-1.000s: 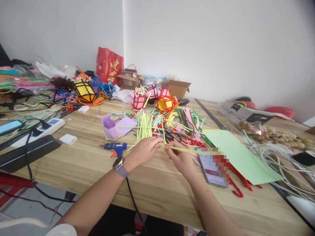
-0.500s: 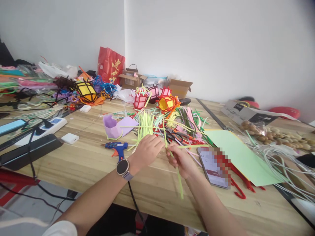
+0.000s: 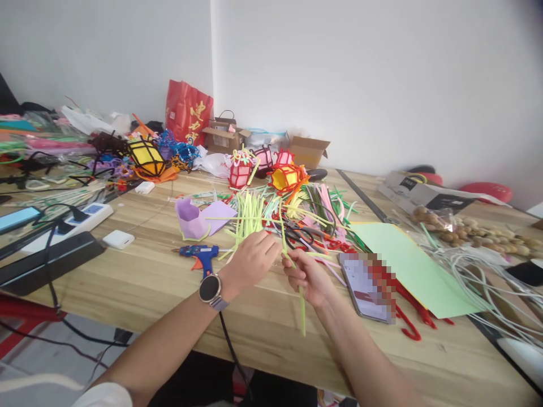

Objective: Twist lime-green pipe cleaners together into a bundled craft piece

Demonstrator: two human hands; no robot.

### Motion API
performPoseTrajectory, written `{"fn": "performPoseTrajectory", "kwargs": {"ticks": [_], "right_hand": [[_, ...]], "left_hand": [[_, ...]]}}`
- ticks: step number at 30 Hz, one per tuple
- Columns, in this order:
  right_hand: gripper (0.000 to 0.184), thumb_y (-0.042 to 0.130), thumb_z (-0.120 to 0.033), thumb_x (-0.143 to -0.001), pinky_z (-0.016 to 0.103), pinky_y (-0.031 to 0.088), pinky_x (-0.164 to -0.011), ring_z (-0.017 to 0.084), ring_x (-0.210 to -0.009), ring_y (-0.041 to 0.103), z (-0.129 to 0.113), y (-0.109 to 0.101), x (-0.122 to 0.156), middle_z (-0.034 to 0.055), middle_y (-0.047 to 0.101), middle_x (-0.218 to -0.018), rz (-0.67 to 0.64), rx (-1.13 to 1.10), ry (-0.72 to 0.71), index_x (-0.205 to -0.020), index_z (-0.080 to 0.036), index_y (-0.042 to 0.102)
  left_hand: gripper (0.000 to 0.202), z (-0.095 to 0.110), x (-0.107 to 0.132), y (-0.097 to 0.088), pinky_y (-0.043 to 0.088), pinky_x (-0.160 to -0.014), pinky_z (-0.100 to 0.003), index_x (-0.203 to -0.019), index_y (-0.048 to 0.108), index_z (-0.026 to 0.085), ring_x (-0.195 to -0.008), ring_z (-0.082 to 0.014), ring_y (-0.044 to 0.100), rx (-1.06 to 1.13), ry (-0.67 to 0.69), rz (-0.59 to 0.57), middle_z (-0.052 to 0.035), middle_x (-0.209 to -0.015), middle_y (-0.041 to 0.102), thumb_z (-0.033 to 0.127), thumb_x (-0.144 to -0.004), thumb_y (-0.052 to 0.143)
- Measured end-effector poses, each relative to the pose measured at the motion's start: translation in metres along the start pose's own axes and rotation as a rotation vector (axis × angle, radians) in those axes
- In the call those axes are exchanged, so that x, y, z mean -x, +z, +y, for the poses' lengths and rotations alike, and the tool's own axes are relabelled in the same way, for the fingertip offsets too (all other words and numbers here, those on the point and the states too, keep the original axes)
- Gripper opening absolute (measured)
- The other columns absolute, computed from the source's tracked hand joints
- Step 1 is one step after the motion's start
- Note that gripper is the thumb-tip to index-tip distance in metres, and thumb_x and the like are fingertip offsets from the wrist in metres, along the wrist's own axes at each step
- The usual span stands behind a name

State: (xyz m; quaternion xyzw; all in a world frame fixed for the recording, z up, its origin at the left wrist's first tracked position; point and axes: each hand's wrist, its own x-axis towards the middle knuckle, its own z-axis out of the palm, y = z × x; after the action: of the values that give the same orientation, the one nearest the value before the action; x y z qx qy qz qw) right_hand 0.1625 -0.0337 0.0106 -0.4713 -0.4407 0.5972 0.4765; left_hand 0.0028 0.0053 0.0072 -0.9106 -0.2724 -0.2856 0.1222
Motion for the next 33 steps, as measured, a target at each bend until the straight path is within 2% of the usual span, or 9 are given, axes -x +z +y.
{"fn": "performPoseTrajectory", "kwargs": {"ticks": [2,6,10,14,18,21,25,28,33], "right_hand": [[0.027,0.056,-0.044,-0.072,0.02,0.014,-0.034,0.005,-0.036,0.018,0.0,-0.001,-0.001,-0.0066,0.04,-0.047,0.01,0.037,-0.014,-0.06,-0.02,0.05],[0.019,0.056,-0.036,-0.078,0.023,0.034,-0.046,0.011,-0.046,0.043,-0.002,-0.009,0.002,-0.0019,0.051,-0.054,0.195,0.554,-0.481,-0.068,-0.02,0.059],[0.01,0.055,-0.026,-0.078,0.027,0.042,-0.061,0.016,-0.065,0.056,-0.002,-0.013,0.005,0.0038,0.062,-0.071,0.154,0.86,-0.755,-0.077,-0.021,0.064],[0.014,0.059,-0.03,-0.074,0.022,0.032,-0.044,0.01,-0.045,0.041,0.002,-0.006,0.001,-0.0028,0.049,-0.053,0.202,0.497,-0.44,-0.065,-0.021,0.055],[0.028,0.056,-0.044,-0.07,0.02,0.014,-0.032,0.005,-0.036,0.017,0.003,0.0,-0.002,-0.0062,0.041,-0.05,-0.041,0.06,-0.041,-0.058,-0.022,0.044],[0.025,0.055,-0.042,-0.071,0.019,0.017,-0.033,0.005,-0.036,0.02,0.0,-0.002,0.0,-0.0055,0.044,-0.054,-0.023,0.084,-0.089,-0.06,-0.022,0.044],[0.013,0.056,-0.03,-0.076,0.023,0.036,-0.049,0.011,-0.051,0.046,-0.005,-0.012,0.004,-0.0016,0.052,-0.059,0.151,0.595,-0.531,-0.067,-0.021,0.055],[0.009,0.054,-0.026,-0.077,0.027,0.04,-0.06,0.016,-0.066,0.055,-0.007,-0.016,0.005,0.0031,0.06,-0.069,0.127,0.871,-0.716,-0.071,-0.021,0.06],[0.015,0.058,-0.032,-0.074,0.023,0.034,-0.045,0.011,-0.047,0.044,-0.004,-0.008,0.003,-0.0011,0.057,-0.061,0.15,0.535,-0.431,-0.066,-0.021,0.056]], "left_hand": [[0.026,0.001,0.0,0.001,0.043,-0.075,-0.036,-0.089,0.06,0.015,-0.083,-0.0218,0.052,0.018,-0.034,0.015,-0.0078,-0.085,0.061,0.018,-0.095,0.035],[0.021,-0.004,-0.005,0.001,0.045,-0.082,-0.032,-0.094,0.061,0.016,-0.093,-0.0193,0.057,0.343,-0.133,0.013,-0.0071,-0.098,0.065,0.02,-0.094,0.04],[0.023,-0.009,-0.006,0.001,0.046,-0.076,-0.027,-0.085,0.061,0.017,-0.085,-0.0157,0.059,0.526,-0.149,-0.111,-0.0037,-0.088,0.065,0.02,-0.094,0.041],[0.022,-0.005,-0.003,0.002,0.045,-0.08,-0.032,-0.086,0.06,0.015,-0.086,-0.0189,0.056,0.3,-0.109,-0.062,-0.0057,-0.087,0.062,0.019,-0.094,0.04],[0.026,0.002,0.001,0.002,0.043,-0.077,-0.037,-0.088,0.059,0.014,-0.082,-0.0215,0.051,0.031,0.01,-0.038,-0.0076,-0.084,0.059,0.017,-0.094,0.034],[0.026,0.004,0.0,0.002,0.044,-0.077,-0.037,-0.091,0.06,0.015,-0.083,-0.0214,0.051,0.049,-0.029,-0.012,-0.0077,-0.085,0.06,0.019,-0.095,0.035],[0.024,-0.002,-0.004,0.002,0.046,-0.081,-0.033,-0.098,0.062,0.017,-0.091,-0.0187,0.056,0.381,-0.14,-0.018,-0.0067,-0.094,0.065,0.021,-0.095,0.038],[0.022,-0.007,-0.006,0.001,0.047,-0.078,-0.029,-0.094,0.063,0.017,-0.086,-0.0158,0.059,0.577,-0.187,-0.084,-0.0039,-0.089,0.066,0.02,-0.094,0.041],[0.023,-0.002,-0.003,0.001,0.046,-0.076,-0.032,-0.085,0.06,0.017,-0.083,-0.0181,0.055,0.344,-0.17,-0.037,-0.005,-0.085,0.061,0.02,-0.094,0.039]]}}
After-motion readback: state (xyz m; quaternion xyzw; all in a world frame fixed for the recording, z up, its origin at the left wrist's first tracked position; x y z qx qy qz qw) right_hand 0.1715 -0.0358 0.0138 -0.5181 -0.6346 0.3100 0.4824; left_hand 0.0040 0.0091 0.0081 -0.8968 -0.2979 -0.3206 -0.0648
